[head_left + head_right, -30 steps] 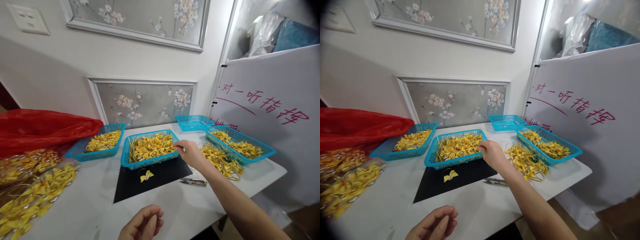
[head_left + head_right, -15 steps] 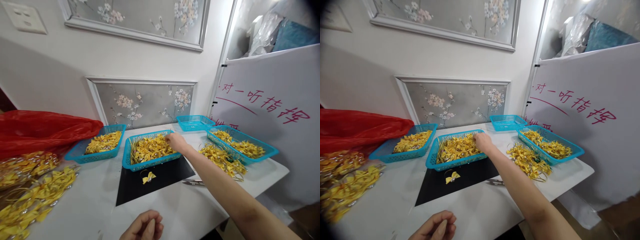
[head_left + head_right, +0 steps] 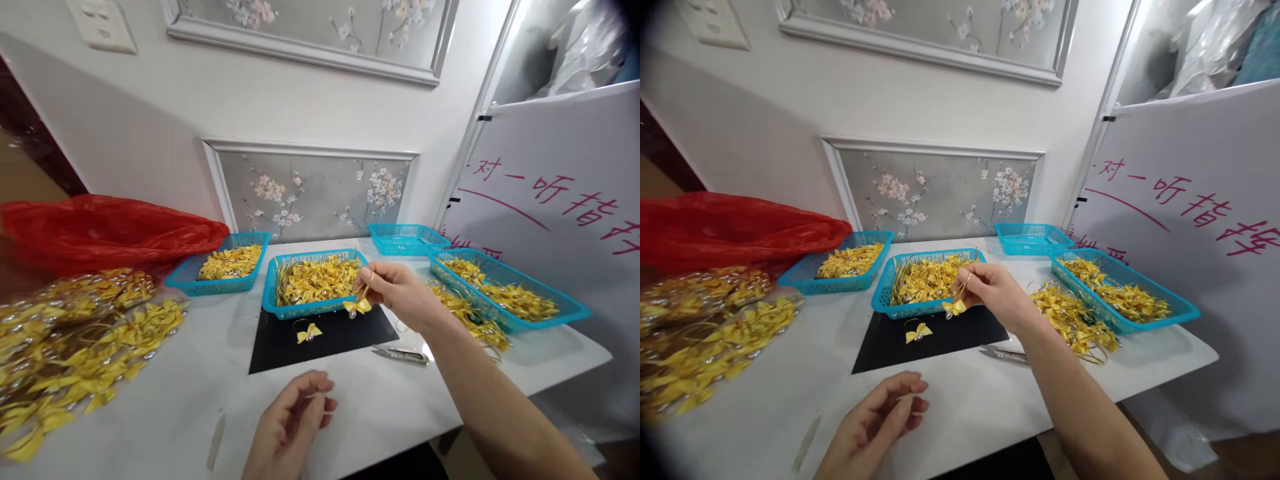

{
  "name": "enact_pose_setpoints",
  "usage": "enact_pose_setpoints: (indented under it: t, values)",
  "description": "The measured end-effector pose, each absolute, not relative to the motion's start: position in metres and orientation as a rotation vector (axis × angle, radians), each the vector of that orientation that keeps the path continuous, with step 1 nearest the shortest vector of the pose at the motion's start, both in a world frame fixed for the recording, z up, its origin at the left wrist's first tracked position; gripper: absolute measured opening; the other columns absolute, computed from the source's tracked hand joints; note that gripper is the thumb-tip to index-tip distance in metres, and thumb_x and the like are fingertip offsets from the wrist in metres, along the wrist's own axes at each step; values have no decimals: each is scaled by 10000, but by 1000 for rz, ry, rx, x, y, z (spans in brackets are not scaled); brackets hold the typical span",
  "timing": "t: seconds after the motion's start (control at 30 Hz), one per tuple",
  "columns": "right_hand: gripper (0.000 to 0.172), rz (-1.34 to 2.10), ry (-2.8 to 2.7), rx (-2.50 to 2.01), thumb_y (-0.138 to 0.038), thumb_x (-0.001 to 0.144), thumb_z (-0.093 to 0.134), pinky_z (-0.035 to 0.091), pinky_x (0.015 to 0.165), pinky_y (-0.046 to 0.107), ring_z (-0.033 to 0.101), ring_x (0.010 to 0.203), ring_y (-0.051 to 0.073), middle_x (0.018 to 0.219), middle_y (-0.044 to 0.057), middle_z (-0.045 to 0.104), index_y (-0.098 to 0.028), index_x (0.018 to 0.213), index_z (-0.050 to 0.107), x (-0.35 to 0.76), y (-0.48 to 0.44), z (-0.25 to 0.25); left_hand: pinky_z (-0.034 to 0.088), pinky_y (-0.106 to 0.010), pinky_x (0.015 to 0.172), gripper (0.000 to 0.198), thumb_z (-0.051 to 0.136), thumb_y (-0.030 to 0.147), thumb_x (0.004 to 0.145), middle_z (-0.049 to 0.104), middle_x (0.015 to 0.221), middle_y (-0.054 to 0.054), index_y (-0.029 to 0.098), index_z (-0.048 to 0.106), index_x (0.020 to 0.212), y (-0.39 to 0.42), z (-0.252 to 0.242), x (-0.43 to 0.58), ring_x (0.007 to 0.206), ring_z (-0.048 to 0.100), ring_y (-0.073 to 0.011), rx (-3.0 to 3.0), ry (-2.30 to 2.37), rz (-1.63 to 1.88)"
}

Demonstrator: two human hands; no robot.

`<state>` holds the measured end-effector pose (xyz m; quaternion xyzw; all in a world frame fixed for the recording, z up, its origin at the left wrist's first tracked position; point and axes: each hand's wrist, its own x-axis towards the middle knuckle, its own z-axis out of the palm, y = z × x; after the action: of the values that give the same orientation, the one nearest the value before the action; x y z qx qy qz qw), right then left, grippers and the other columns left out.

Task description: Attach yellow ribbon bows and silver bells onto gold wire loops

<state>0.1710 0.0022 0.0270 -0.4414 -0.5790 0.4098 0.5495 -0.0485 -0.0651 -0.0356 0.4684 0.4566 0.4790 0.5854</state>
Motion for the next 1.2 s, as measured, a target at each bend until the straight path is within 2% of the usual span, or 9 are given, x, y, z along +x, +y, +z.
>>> enact_pose_setpoints:
  t: [0.17,0.5,0.7,0.77,0.83,0.9,1.0,1.07,1.2]
  values:
    - [303,1277,-1138,-811,-468,826,658,438,511,189,547,557,80,701,-9,613,-185,725,620,145,-36,11,569,-286,749,353,753,387,736,735,1007,-57,247,707,1057,-71,-8,-34,857,691,-219,1069,930,1162]
    - [262,1578,-841,-682,-361,772,742,455,513,176,503,526,67,708,-19,594,-182,660,587,127,-52,-13,525,-219,663,153,751,318,747,722,691,-26,178,761,809,-76,3,-26,655,629,-141,1008,835,1124]
    - [262,1589,-867,-672,-372,807,707,451,518,182,497,531,70,690,-23,581,-182,669,591,124,-52,-20,523,-218,637,167,767,301,736,713,637,-30,156,775,819,-77,7,-26,612,615,-133,967,835,1081]
    - [179,1577,-891,-693,-354,828,686,466,530,193,530,563,81,756,-10,615,-194,763,637,124,-53,-21,530,-208,646,182,765,309,746,716,661,-31,152,771,839,-77,7,-28,633,622,-129,927,806,1051]
    - [136,1491,-957,-737,-297,827,689,500,587,208,585,674,105,916,10,651,-239,947,662,125,-58,-22,540,-197,660,158,750,297,770,715,703,-29,154,761,838,-75,6,-32,659,624,-118,844,757,1009]
    - [306,1290,-1135,-819,-231,837,666,532,704,244,610,879,146,1131,29,620,-305,1130,614,128,-65,-22,548,-189,661,105,733,260,793,709,727,-25,157,745,804,-74,4,-36,661,624,-103,725,709,960]
    - [454,803,-1502,-942,-156,895,556,502,893,335,504,1181,205,1352,38,488,-380,1287,508,135,-80,-21,551,-179,633,97,711,215,815,698,715,-25,145,717,748,-72,2,-40,634,621,-89,614,689,925]
    - [468,486,-1699,-979,-105,905,525,477,926,363,482,1210,218,1345,38,489,-395,1272,539,140,-87,-18,548,-177,622,122,693,205,829,686,703,-30,130,704,734,-72,1,-40,626,615,-88,609,693,919]
    - [366,201,-1865,-924,-29,871,564,515,759,305,617,915,182,985,35,651,-328,1045,685,141,-90,-10,526,-165,599,143,680,219,840,657,692,-24,122,689,735,-74,1,-39,594,589,-76,625,694,879]
